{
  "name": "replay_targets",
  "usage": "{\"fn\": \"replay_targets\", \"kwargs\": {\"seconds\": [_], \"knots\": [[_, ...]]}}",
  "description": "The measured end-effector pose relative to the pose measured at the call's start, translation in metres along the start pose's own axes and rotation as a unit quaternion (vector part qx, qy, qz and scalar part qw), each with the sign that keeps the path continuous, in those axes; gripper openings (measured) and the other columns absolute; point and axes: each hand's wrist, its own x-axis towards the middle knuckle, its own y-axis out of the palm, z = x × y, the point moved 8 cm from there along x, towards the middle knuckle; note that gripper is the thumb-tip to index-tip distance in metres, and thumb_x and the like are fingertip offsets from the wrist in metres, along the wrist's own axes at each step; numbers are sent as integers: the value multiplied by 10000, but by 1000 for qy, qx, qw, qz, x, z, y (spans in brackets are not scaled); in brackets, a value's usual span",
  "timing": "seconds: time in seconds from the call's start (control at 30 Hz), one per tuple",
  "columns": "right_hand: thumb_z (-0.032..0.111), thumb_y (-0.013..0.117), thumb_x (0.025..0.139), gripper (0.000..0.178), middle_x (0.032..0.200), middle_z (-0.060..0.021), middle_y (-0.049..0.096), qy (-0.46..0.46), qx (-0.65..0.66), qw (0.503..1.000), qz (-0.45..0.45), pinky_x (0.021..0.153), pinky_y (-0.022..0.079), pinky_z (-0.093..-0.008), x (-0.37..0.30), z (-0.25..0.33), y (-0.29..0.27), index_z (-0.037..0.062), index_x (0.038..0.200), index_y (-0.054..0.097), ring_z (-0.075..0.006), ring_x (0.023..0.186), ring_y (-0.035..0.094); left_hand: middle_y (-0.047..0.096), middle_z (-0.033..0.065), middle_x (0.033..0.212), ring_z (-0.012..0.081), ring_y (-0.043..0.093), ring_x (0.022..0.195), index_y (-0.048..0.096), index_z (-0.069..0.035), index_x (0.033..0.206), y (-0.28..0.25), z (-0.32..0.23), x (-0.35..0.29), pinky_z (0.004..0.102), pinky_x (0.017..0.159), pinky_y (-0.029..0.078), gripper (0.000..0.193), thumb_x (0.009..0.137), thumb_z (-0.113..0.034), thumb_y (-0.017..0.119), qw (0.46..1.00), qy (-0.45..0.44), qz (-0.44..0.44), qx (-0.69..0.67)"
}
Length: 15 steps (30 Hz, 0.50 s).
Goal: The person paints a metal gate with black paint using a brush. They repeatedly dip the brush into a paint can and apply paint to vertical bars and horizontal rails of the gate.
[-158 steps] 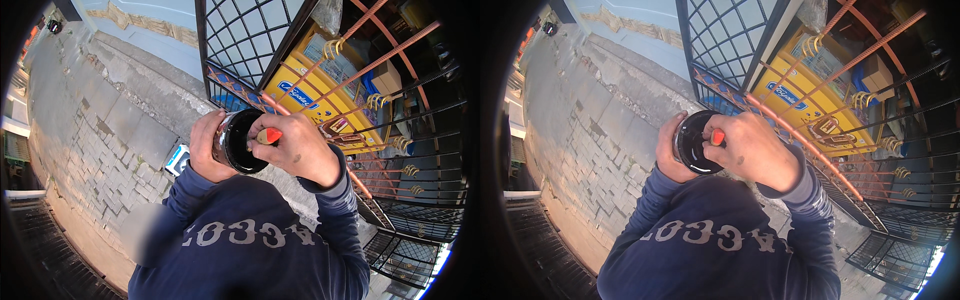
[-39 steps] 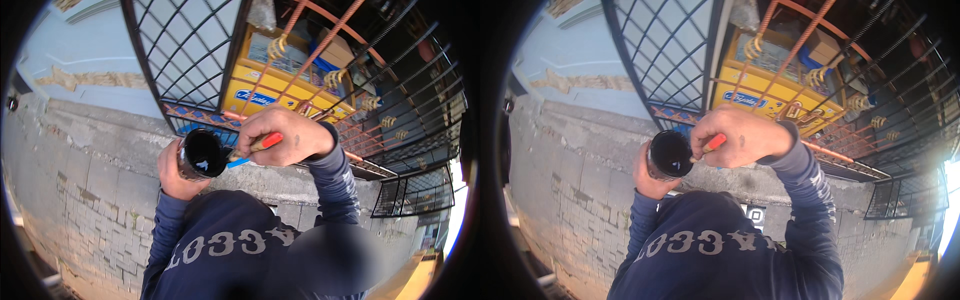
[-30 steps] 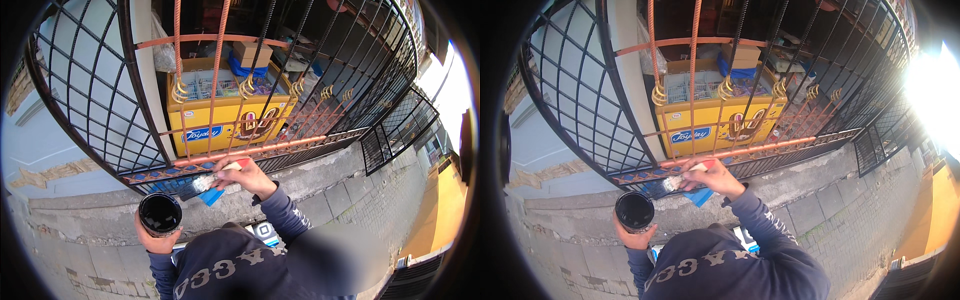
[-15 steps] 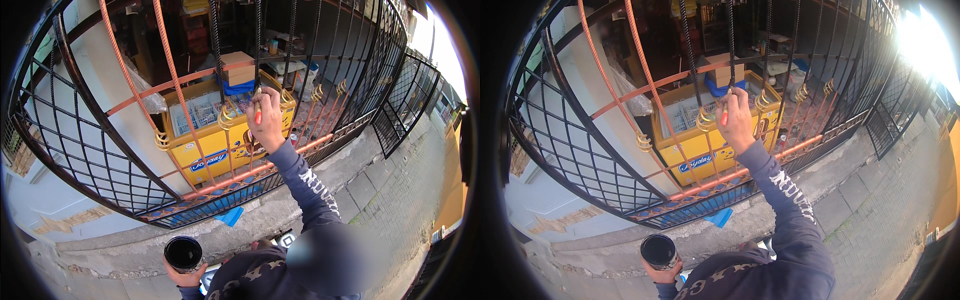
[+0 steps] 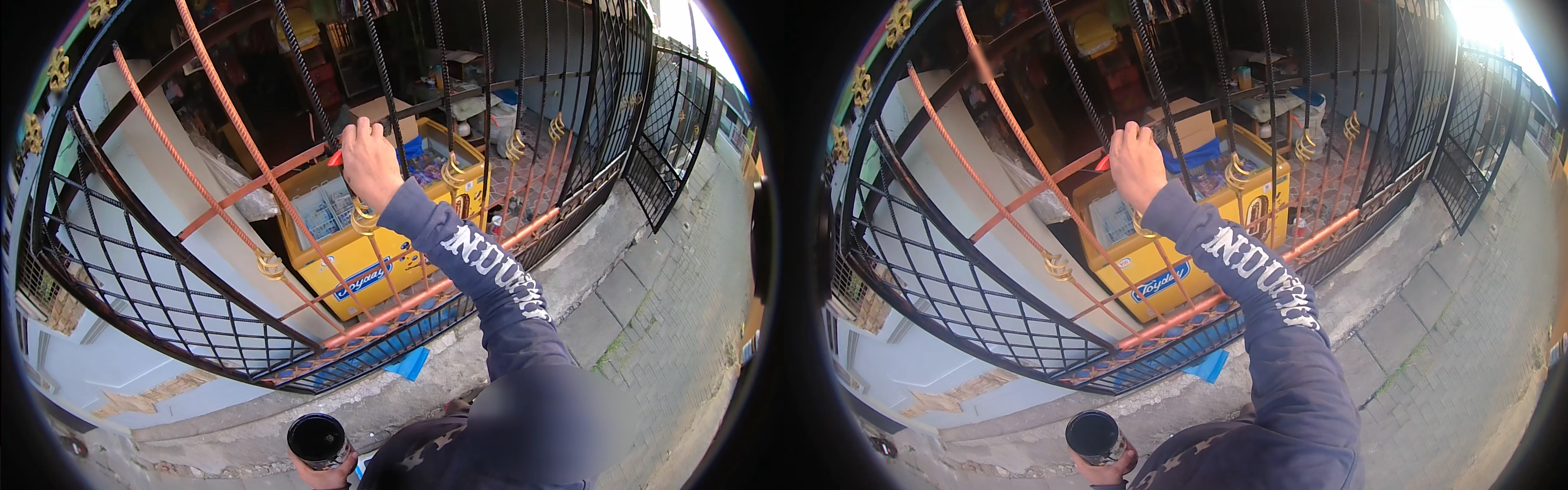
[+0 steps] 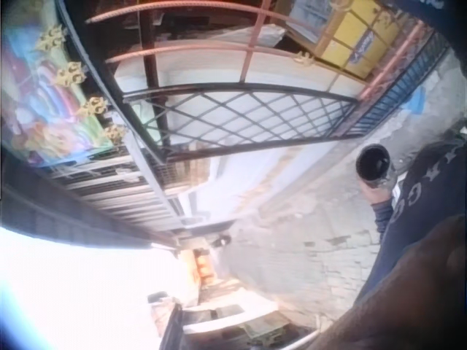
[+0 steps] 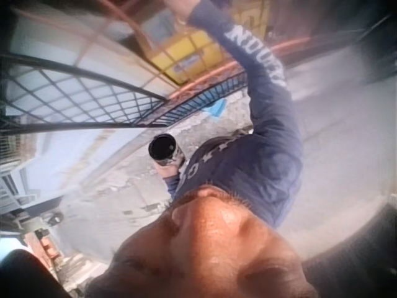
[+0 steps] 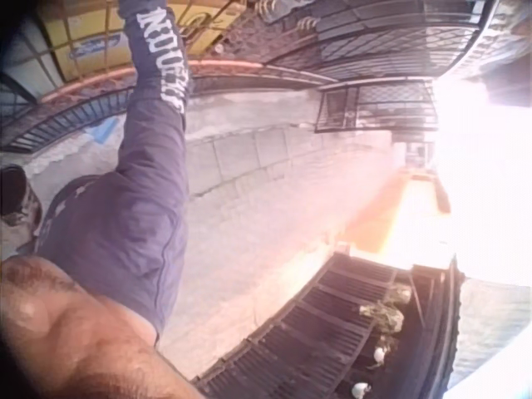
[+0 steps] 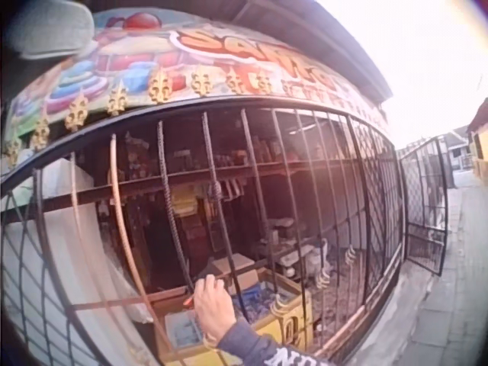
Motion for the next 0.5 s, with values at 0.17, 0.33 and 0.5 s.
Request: {"fn": "replay_targets", "kwargs": {"seconds": [0.17,0.33,0.5], "knots": [[71,672,821,199,1027,-169,551,27,2,1000,-3,752,567,-341,10,-3,2,-5,993,605,-313,922,598,621,151,1323,273,634,1182,473,-29,1433,2,-2,1,416,1036,514,1085,507,-202,1010,999,-1,17,35],[80,673,834,200,1023,-177,551,40,-15,999,9,704,591,-337,14,0,7,-14,994,600,-321,903,611,644,150,1288,261,648,1156,503,-22,1403,1,-13,-3,407,1015,523,1028,529,-213,1009,997,-22,26,64],[65,672,832,207,1024,-189,554,46,6,999,9,694,609,-358,13,-2,6,-23,1002,594,-335,910,626,658,149,1265,257,659,1132,527,-19,1381,4,-20,-2,401,1006,524,985,541,-212,1004,999,-9,26,28]]}}
